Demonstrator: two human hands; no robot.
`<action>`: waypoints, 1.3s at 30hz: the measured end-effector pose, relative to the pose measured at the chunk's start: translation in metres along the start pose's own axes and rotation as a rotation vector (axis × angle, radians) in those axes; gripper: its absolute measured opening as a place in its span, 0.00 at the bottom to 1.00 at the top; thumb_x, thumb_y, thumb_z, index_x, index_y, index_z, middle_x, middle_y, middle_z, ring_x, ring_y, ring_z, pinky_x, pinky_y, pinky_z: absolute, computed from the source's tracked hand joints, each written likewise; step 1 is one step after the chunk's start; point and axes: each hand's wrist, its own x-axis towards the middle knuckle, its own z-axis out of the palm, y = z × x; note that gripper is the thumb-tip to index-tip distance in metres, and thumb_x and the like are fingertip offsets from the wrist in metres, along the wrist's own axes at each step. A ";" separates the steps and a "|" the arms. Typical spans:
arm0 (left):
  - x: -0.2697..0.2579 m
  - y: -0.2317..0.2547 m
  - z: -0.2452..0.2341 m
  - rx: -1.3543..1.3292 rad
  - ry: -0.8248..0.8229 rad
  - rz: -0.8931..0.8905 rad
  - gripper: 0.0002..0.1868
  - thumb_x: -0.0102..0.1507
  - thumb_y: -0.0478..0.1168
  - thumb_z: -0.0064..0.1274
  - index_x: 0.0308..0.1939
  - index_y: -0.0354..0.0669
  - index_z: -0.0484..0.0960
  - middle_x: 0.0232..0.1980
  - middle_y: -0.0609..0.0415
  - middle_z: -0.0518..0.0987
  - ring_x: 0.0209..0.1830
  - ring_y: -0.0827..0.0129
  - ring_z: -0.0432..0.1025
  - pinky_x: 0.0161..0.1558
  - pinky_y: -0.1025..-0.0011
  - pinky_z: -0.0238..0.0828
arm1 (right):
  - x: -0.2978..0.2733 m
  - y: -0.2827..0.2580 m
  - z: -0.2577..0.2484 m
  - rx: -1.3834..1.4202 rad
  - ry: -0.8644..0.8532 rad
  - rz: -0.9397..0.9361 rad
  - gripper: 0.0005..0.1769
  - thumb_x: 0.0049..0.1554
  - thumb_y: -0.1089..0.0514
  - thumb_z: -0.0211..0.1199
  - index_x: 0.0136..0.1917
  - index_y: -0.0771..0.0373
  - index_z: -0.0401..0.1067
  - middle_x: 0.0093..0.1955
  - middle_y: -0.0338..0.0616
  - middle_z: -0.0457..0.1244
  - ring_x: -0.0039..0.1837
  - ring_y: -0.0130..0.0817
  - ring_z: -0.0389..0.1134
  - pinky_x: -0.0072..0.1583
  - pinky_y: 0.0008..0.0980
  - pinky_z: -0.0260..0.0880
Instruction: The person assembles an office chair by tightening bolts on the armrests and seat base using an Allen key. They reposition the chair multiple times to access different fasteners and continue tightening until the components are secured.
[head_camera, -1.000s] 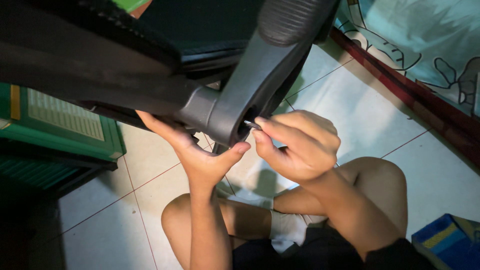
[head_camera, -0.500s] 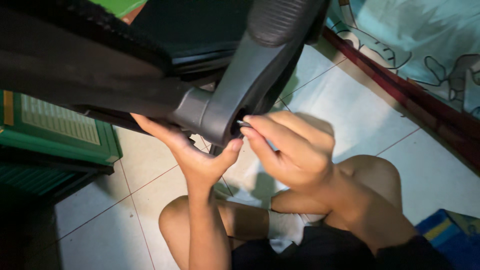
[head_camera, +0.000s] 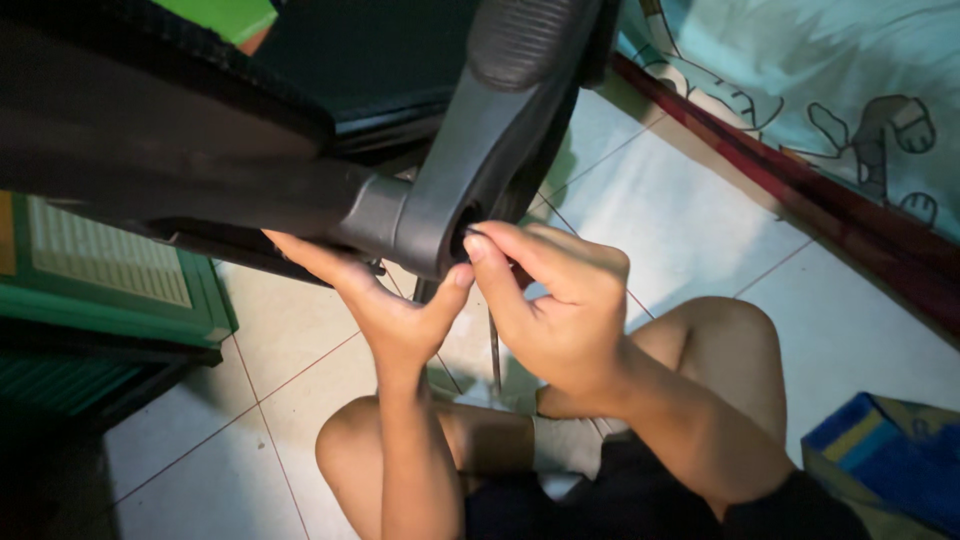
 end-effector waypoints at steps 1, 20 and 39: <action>0.000 -0.001 -0.001 0.019 -0.001 0.009 0.75 0.59 0.55 0.74 0.82 0.36 0.23 0.85 0.38 0.43 0.81 0.58 0.48 0.81 0.64 0.45 | 0.000 0.000 0.002 -0.036 0.007 -0.037 0.05 0.62 0.71 0.66 0.52 0.74 0.76 0.40 0.47 0.68 0.38 0.26 0.68 0.41 0.25 0.66; -0.001 0.008 0.002 0.231 -0.031 0.063 0.70 0.63 0.60 0.69 0.82 0.34 0.28 0.87 0.33 0.33 0.85 0.47 0.32 0.82 0.53 0.27 | -0.006 -0.001 -0.001 -0.017 0.050 0.040 0.06 0.66 0.66 0.63 0.56 0.72 0.75 0.43 0.46 0.67 0.39 0.25 0.68 0.42 0.25 0.66; 0.009 0.029 -0.003 0.162 0.014 0.008 0.74 0.57 0.59 0.74 0.82 0.27 0.33 0.83 0.26 0.47 0.84 0.37 0.46 0.83 0.49 0.44 | -0.017 0.003 0.022 0.483 0.085 0.484 0.11 0.67 0.53 0.53 0.52 0.64 0.65 0.25 0.38 0.60 0.23 0.24 0.62 0.28 0.26 0.62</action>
